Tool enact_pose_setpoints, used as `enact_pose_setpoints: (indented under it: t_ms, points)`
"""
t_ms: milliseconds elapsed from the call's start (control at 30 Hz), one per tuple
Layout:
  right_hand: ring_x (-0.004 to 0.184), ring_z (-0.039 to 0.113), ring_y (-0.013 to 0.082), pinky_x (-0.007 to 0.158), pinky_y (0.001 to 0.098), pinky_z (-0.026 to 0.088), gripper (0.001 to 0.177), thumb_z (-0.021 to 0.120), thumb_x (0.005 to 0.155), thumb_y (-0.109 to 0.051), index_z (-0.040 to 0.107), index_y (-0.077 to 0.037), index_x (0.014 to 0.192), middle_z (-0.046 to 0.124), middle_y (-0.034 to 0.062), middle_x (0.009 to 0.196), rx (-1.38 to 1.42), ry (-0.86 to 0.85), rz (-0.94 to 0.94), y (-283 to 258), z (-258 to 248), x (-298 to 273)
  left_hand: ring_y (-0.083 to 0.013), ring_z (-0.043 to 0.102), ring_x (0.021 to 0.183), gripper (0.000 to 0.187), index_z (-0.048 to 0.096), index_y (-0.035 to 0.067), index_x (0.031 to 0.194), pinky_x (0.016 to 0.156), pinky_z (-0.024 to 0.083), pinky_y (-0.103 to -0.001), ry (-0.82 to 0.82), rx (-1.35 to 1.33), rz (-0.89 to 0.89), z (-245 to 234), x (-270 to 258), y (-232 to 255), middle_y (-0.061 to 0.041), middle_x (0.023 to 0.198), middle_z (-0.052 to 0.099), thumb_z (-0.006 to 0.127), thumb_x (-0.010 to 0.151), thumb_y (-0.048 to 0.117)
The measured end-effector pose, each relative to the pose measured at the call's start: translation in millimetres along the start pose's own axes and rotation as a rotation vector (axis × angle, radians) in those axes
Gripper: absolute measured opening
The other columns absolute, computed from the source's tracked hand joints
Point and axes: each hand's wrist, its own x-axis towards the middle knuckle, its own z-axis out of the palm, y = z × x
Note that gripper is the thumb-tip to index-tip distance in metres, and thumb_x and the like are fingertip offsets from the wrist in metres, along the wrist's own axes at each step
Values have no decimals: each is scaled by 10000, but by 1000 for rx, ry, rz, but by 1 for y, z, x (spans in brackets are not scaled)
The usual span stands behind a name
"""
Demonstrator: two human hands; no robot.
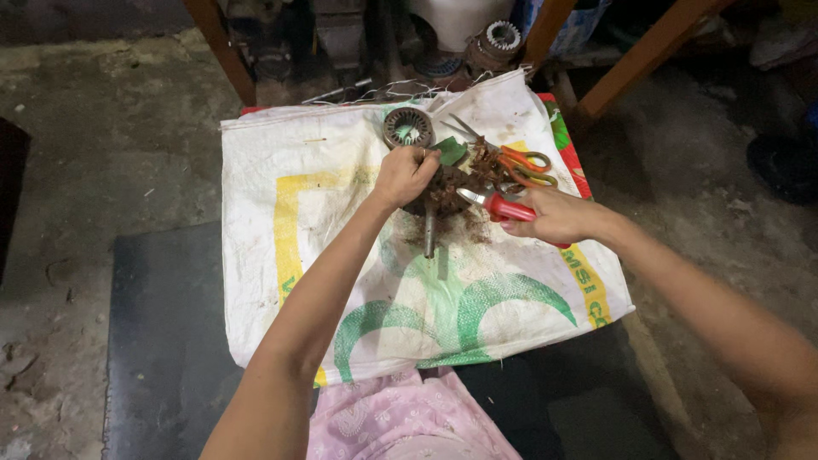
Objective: The person uses pliers and a metal file to scrape and clean debris from a cylindrical mechanical component. They repeatedly rotate the part and apply tools to remove rust and dirt from its surface.
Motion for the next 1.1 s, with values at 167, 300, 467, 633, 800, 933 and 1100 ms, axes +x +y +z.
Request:
enact_pose_setpoints:
  t_ms: [167, 300, 467, 633, 800, 933, 1100]
  points:
    - [647, 626, 204, 640, 413, 484, 434, 666, 894, -489, 680, -55, 911, 663, 86, 703, 81, -14, 33, -3, -5, 5, -453, 620, 685, 472, 686, 38, 705, 652, 481, -507, -1, 5, 20, 0, 0, -3, -236, 654, 610, 550, 966, 407]
    - [645, 636, 186, 629, 390, 496, 389, 676, 874, -452, 696, -66, 919, 681, 72, 714, 169, -30, 31, -4, -7, 4, -456, 624, 686, 488, 681, 29, 691, 662, 479, -513, -30, 40, -1, 3, 1, -2, -241, 647, 607, 550, 968, 409]
    - [664, 646, 196, 614, 392, 486, 392, 720, 831, -427, 727, -52, 945, 700, 85, 762, 203, -43, 119, -10, -12, 6, -454, 631, 686, 462, 699, 33, 719, 669, 495, -506, -29, 22, 22, -2, 0, 5, -241, 649, 614, 547, 960, 396]
    - [713, 660, 222, 612, 406, 498, 458, 743, 846, -446, 733, -6, 975, 697, 100, 814, 32, -116, 229, -27, -34, 16, -454, 628, 667, 464, 711, 34, 719, 670, 497, -514, -33, 65, 31, -2, -4, 19, -239, 636, 616, 536, 971, 382]
    - [731, 682, 239, 646, 414, 490, 447, 754, 858, -446, 739, -15, 977, 687, 105, 818, -265, -170, 233, -48, -55, 27, -432, 624, 592, 480, 705, 23, 701, 649, 502, -510, -90, 105, -5, 0, -2, 26, -231, 592, 613, 519, 966, 378]
    - [667, 662, 236, 614, 427, 515, 370, 748, 836, -354, 766, 10, 898, 697, 101, 757, -140, -290, 197, -54, -71, 29, -438, 617, 607, 479, 698, 16, 687, 646, 497, -521, -78, 139, 107, -1, 2, 22, -239, 605, 606, 525, 965, 366]
    - [604, 661, 221, 559, 428, 528, 364, 719, 883, -343, 704, 20, 905, 685, 110, 733, 53, -296, 250, -47, -63, 20, -446, 616, 614, 468, 689, 24, 682, 639, 493, -526, -86, 168, 154, 6, 4, 17, -242, 606, 604, 545, 959, 372]
